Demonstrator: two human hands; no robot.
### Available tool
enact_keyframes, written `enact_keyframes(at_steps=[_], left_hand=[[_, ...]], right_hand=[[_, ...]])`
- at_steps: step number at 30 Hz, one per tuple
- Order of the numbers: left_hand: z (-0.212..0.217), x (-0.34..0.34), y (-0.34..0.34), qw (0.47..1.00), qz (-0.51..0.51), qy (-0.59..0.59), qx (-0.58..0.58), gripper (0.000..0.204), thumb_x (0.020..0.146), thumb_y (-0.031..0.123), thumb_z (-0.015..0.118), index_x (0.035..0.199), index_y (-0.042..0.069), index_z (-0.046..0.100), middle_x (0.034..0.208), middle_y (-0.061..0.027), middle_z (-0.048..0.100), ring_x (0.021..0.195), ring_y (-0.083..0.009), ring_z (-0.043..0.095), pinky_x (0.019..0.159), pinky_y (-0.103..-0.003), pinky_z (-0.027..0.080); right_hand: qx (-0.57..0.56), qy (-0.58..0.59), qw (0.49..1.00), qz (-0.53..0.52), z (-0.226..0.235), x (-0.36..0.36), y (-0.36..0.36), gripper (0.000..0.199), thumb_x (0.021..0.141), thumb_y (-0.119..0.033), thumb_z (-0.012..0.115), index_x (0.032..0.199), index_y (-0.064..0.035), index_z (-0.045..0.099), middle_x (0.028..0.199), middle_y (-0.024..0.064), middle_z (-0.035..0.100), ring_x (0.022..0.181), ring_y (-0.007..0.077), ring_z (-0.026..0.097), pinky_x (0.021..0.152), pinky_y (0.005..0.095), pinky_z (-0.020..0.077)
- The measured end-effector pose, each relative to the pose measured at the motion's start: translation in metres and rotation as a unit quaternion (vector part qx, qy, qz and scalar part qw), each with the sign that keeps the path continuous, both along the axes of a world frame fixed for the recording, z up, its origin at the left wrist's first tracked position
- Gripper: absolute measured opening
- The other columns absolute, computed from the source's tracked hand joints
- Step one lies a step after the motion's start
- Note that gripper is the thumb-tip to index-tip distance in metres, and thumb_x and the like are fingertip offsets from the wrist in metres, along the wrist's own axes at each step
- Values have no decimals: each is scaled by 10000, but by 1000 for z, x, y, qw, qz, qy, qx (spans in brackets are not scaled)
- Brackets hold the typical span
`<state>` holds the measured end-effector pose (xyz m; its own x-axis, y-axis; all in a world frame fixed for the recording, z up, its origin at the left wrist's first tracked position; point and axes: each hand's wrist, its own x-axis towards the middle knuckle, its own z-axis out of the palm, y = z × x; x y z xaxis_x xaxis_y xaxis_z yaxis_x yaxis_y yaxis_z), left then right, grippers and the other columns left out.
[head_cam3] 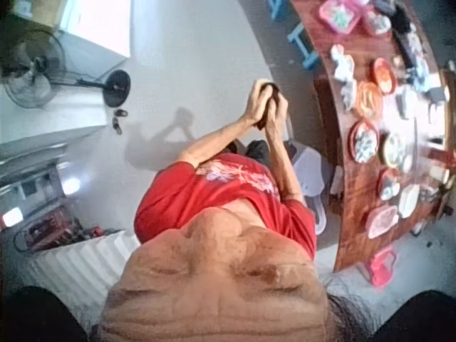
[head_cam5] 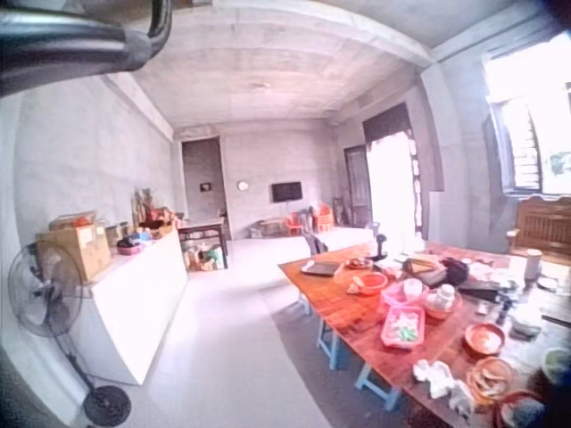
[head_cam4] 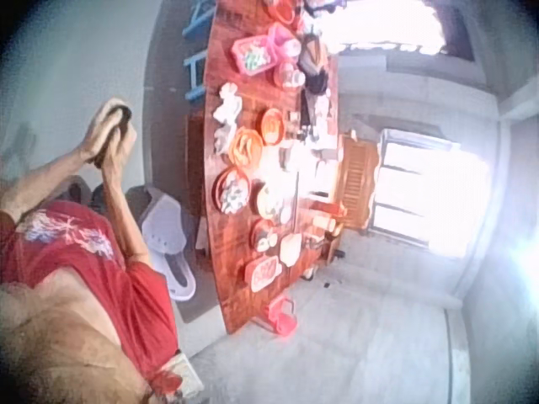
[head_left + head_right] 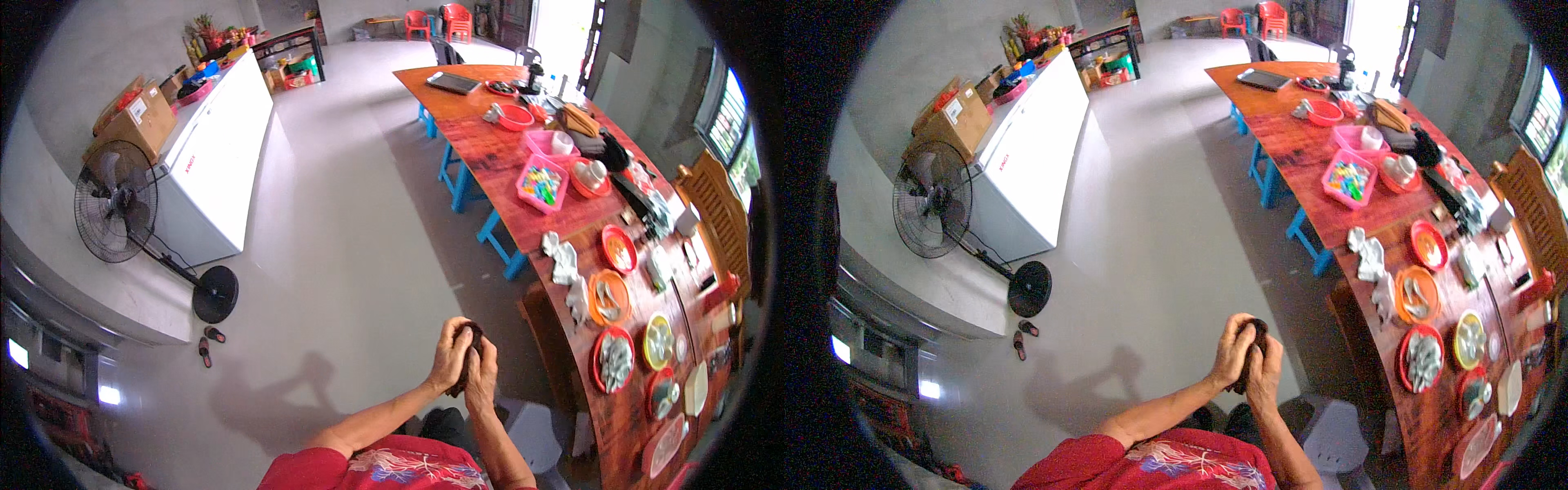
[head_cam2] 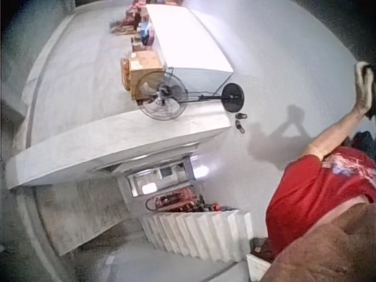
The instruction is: The person wrings a dark cloth in a red basin, then wipes a wooden table, a plastic chair, and a large metal door with the cloth. The person moves items on the table to access the surface and wipes multiple areas of the door.
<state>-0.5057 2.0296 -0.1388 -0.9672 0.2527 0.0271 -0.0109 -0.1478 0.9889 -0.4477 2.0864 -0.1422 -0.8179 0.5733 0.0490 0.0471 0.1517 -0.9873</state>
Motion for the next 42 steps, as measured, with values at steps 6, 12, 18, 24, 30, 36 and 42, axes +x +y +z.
enact_keyframes(at_steps=[6,12,18,24,30,36,42], left_hand=[[-25,-137,59,993,-86,-59,57,362,951,327,489,1124,11,522,1064,-54,540,1018,-115,495,857,-277,422],[-1,-262,85,974,-134,-159,94,402,960,308,461,1240,19,458,1073,-29,541,982,-98,511,844,-247,439],[32,-392,102,950,121,-242,154,225,884,250,604,800,46,559,747,19,506,691,-81,472,594,-251,419],[-14,-525,74,957,-62,-222,178,320,934,366,518,907,56,594,833,-2,592,745,-80,554,651,-235,479],[18,-609,90,916,-225,-258,210,287,892,236,607,1093,40,552,1027,-28,593,947,-121,572,809,-270,502],[-18,-702,137,894,-273,-305,184,282,893,148,588,1149,45,530,1081,-46,583,984,-152,576,858,-293,497],[-36,-772,198,938,-145,-280,145,298,920,256,544,1113,30,529,1006,-37,585,910,-130,579,763,-265,499]], right_hand=[[76,47,995,-47,37,-121,81,103,895,-61,517,967,10,500,826,13,503,768,103,477,687,256,427],[37,99,993,46,37,-280,136,177,881,-101,554,1019,4,518,904,71,524,825,157,519,737,292,451],[96,61,983,146,31,-397,113,160,858,-80,572,961,-6,476,808,135,439,691,246,473,620,339,415],[-184,36,973,135,35,-519,126,195,940,-198,514,960,-5,519,852,6,541,740,67,476,627,238,436],[-444,117,885,75,58,-613,149,152,929,-146,490,1037,-44,521,950,41,576,874,121,567,781,261,486],[-485,139,861,59,22,-683,203,165,924,-132,495,1064,-51,527,1009,53,593,931,149,579,828,299,498],[-381,87,919,57,6,-780,250,169,900,-104,543,1048,-25,567,976,4,588,884,84,542,783,258,468]])
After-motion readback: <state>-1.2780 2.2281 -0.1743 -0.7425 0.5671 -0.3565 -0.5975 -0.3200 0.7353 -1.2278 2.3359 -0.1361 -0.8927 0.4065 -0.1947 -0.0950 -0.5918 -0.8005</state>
